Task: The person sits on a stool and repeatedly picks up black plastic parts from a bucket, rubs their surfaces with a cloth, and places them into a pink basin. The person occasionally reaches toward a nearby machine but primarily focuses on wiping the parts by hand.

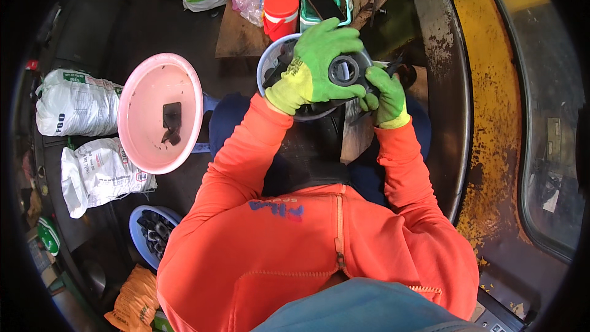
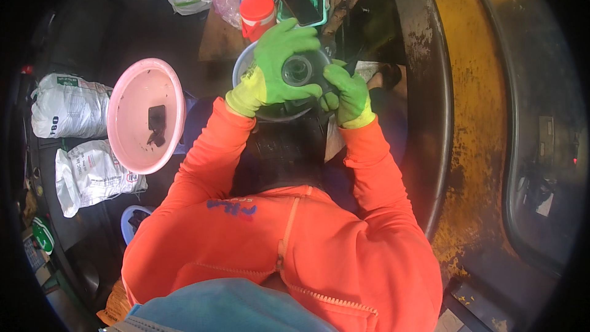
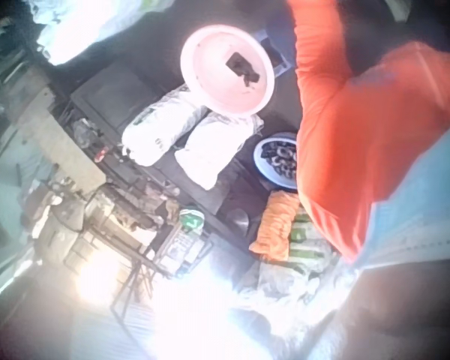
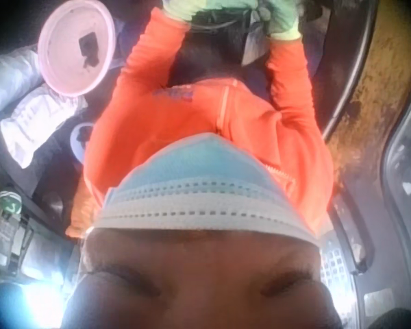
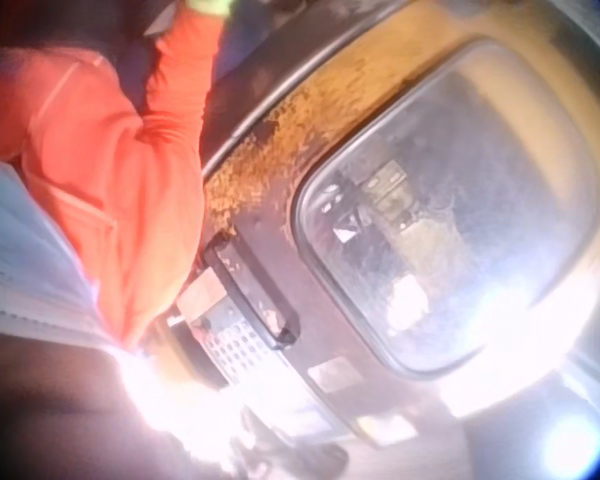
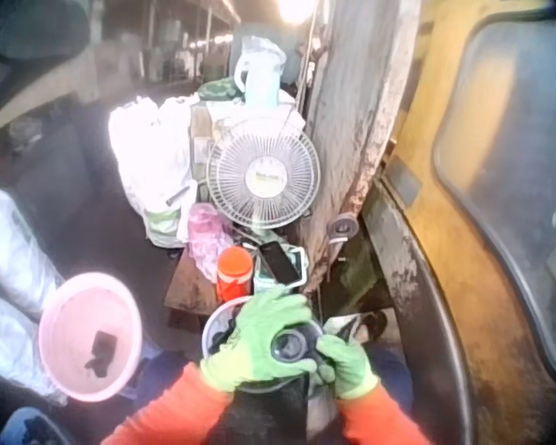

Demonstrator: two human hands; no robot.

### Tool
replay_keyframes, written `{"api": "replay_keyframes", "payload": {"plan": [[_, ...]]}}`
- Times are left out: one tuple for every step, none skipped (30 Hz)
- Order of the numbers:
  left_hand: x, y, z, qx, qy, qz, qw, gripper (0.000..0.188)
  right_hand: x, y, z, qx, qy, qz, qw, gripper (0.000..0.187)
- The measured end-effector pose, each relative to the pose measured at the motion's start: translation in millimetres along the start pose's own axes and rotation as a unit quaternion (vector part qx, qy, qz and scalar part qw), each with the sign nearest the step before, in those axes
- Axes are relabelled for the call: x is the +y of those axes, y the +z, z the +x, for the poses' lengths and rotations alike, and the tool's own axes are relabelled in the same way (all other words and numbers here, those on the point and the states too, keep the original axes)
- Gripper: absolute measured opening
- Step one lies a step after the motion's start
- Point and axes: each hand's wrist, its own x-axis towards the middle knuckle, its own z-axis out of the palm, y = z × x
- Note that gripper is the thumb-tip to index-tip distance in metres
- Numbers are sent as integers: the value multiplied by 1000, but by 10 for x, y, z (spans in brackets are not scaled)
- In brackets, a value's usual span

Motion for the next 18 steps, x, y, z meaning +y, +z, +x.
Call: {"api": "replay_keyframes", "payload": {"plan": [[-21, 3, 2, -18, 27, 23, 999, 58, 43, -26, -17, 7, 8, 14, 1000, 39], [-23, 20, -12, -13, 0, -17, 1000, 56, 72, -66, 0, -7, 40, 31, 999, 42], [-34, 32, -22, -11, -26, -52, 998, 55, 116, -108, 17, 11, 33, 51, 998, 46], [-43, 32, -35, -21, -61, -83, 994, 53, 135, -167, 62, 10, 53, 75, 996, 49], [-43, 34, -54, 11, -106, -136, 985, 51, 172, -220, 104, 7, 73, 100, 992, 53], [-46, 25, -60, 31, -157, -184, 970, 48, 233, -262, 122, 36, 84, -22, 996, 60], [-28, 26, -80, 51, -202, -233, 950, 46, 287, -298, 177, 24, 66, -100, 992, 51], [-21, 22, -76, 61, -183, -219, 956, 43, 382, -320, 150, -32, 13, -177, 984, 43], [-4, 19, -74, 54, -188, -205, 959, 44, 478, -331, 124, -67, -35, -256, 964, 36], [36, 39, -75, 51, -195, -195, 960, 44, 578, -309, 163, -108, -171, -287, 936, 35], [74, 56, -68, 49, -198, -186, 961, 45, 667, -290, 157, -113, -360, -352, 857, 43], [124, 86, -64, 55, -187, -170, 966, 46, 758, -239, 180, -81, -351, -276, 891, 43], [176, 118, -61, 62, -191, -179, 963, 46, 848, -164, 197, -75, -387, -175, 902, 44], [229, 148, -63, 70, -195, -186, 960, 47, 840, -158, 200, -86, -307, -31, 947, 44], [282, 177, -74, 78, -198, -191, 958, 47, 837, -123, 213, -114, -242, 114, 957, 44], [312, 192, -76, 80, -191, -190, 960, 48, 803, -95, 219, -129, -172, 266, 940, 44], [342, 200, -88, 84, -172, -178, 965, 48, 736, -84, 219, -111, -239, 102, 959, 45], [352, 194, -100, 90, -152, -164, 971, 48, 677, -54, 217, -82, -298, -55, 949, 46]]}}
